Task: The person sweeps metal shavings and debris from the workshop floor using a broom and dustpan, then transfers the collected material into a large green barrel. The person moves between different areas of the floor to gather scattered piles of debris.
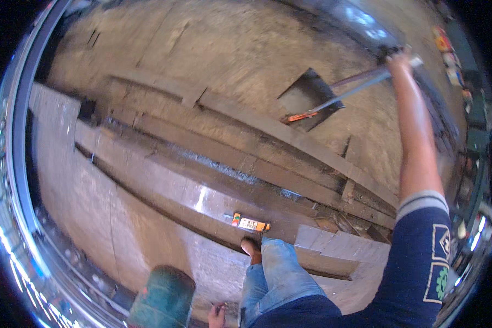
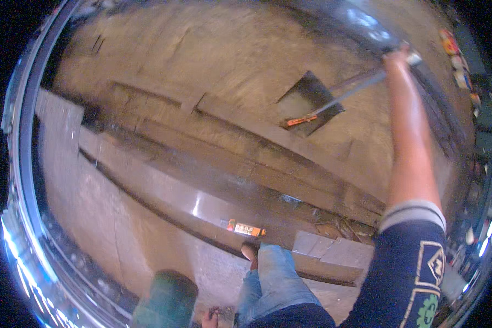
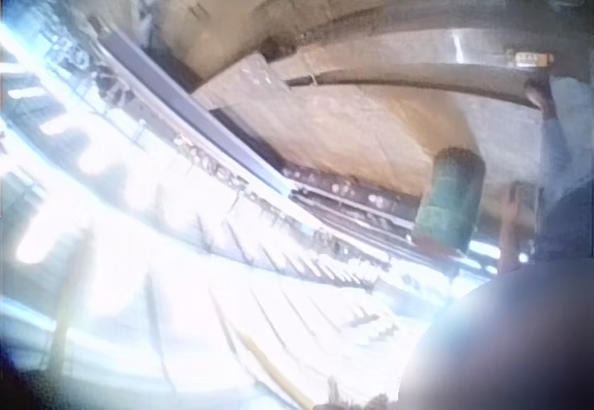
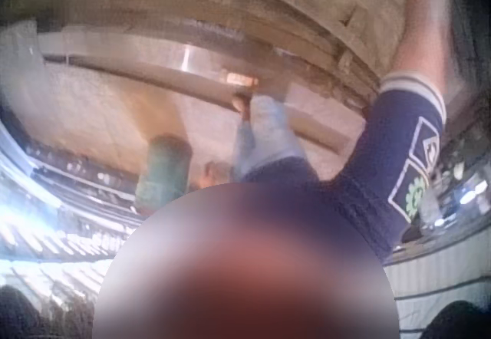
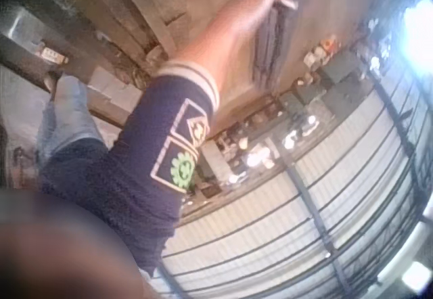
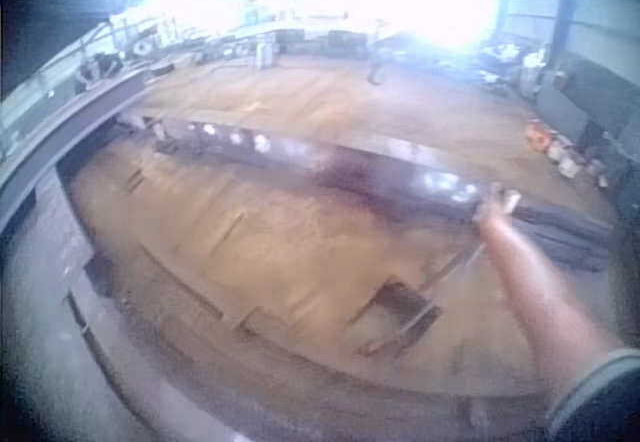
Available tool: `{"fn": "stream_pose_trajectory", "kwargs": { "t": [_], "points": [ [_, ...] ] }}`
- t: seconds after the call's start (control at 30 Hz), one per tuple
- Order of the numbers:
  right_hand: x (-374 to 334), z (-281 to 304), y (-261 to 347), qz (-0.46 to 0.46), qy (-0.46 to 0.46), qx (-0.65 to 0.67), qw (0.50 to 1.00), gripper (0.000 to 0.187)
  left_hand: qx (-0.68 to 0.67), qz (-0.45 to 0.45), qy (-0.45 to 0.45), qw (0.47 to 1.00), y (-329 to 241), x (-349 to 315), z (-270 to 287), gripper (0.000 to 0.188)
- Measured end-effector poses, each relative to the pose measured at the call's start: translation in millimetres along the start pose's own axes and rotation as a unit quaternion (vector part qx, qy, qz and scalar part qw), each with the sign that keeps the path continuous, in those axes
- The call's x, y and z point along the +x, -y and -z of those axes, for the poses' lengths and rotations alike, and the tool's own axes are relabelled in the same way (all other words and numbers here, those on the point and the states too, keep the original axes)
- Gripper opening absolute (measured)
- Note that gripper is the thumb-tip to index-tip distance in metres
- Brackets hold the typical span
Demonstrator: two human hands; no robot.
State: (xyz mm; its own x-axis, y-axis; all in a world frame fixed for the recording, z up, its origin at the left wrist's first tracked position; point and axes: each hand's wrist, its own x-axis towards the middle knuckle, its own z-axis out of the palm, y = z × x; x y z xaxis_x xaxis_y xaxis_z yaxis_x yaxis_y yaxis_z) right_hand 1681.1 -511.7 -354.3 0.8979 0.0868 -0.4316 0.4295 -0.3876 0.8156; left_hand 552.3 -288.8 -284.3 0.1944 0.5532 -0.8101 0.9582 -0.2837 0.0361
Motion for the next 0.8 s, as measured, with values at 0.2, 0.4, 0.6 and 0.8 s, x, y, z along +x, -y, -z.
{"fn": "stream_pose_trajectory", "kwargs": {
  "t": [0.2, 0.4, 0.6, 0.8],
  "points": [
    [16, -77, 31, -0.095, -0.153, -0.076, 0.981, 0.023, -0.222, 0.033, 0.020, 0.974, -82, 16, 49, 0.028],
    [53, -56, 52, 0.036, -0.028, -0.063, 0.997, 0.031, -0.244, 0.032, -0.014, 0.969, -91, 9, 28, 0.030],
    [12, -89, 37, 0.008, 0.008, -0.092, 0.996, 0.047, -0.310, 0.010, -0.031, 0.950, -107, 16, 21, 0.028],
    [-105, -106, 59, 0.131, -0.136, -0.158, 0.969, 0.030, -0.355, 0.064, -0.071, 0.930, -71, -25, -25, 0.030]
  ]
}}
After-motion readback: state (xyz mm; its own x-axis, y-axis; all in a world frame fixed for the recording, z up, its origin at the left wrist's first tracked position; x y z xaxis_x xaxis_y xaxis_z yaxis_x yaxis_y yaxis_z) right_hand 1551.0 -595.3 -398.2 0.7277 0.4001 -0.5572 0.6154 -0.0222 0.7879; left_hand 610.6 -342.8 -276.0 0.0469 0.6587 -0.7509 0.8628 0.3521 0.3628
